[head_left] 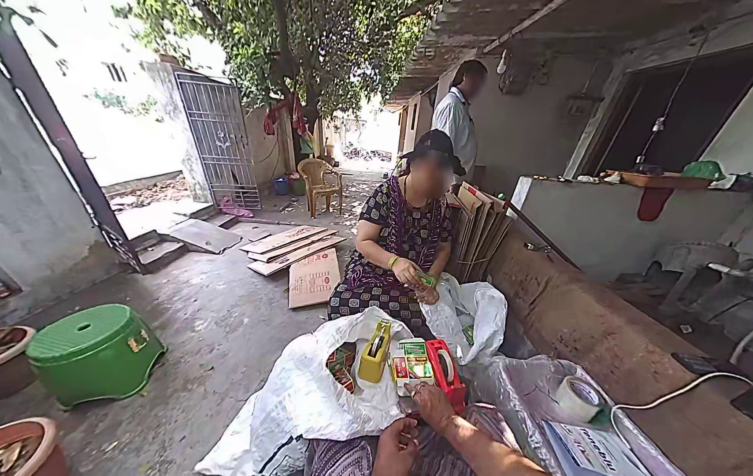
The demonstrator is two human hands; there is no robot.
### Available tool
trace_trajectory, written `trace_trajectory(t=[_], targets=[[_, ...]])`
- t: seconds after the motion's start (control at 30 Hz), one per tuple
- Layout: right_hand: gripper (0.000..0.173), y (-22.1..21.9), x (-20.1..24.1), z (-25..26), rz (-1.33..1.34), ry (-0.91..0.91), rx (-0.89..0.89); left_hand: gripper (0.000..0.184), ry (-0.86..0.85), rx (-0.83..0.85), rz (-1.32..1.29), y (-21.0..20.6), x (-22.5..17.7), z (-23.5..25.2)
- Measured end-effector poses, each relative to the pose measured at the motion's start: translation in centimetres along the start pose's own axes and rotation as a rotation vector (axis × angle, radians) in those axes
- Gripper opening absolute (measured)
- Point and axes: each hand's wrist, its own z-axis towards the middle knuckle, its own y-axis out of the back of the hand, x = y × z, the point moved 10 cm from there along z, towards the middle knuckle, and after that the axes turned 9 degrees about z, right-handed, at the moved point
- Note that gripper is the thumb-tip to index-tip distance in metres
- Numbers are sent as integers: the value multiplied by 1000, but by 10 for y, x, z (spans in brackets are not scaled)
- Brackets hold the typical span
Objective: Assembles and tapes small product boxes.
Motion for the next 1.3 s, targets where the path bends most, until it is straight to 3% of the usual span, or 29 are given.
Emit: trace_trajectory(t=[0.07, 0.2, 0.37, 0.57, 0.67, 0.8, 0.87, 0.93, 1.03, 1.13, 1.2, 1.27, 1.3], targets=[[48, -6, -2, 2, 10, -8, 14, 39, 14, -8, -16, 2, 1, 0], [27, 2, -3, 3, 31, 44, -22, 39, 18, -11, -43, 0, 5, 2], [29, 10, -6, 0, 17, 6, -16, 38, 13, -22, -32, 3, 3, -1], [29, 24, -16, 7, 89, -106, -153, 41, 26, -18, -55, 4, -1, -2], [20, 40, -19, 6, 123, -118, -306, 40, 17, -15, -62, 4, -3, -2], [12, 72, -25, -18, 173, -65, -646, 35, 69, -18, -110, 4, -2, -2], [11, 91, -18, -40, 189, 45, -831, 32, 113, -28, -183, 4, 1, -2], [13, 104, -6, -64, 274, 190, -914, 41, 127, 21, -354, 0, -2, 0], [17, 111, 29, -104, 500, 448, -674, 60, 138, 96, -723, -6, -15, -1], [18, 98, 51, -145, 455, 718, -460, 45, 257, -132, -916, 13, -6, -6], [20, 90, 41, -150, 422, 568, -346, 38, 272, -227, -820, 26, -2, -6], [23, 83, 25, -144, 519, 248, -177, 33, 197, -229, -652, 32, -7, -6], [34, 76, 14, -142, 649, 51, -126, 30, 151, -209, -594, 32, -12, -6]])
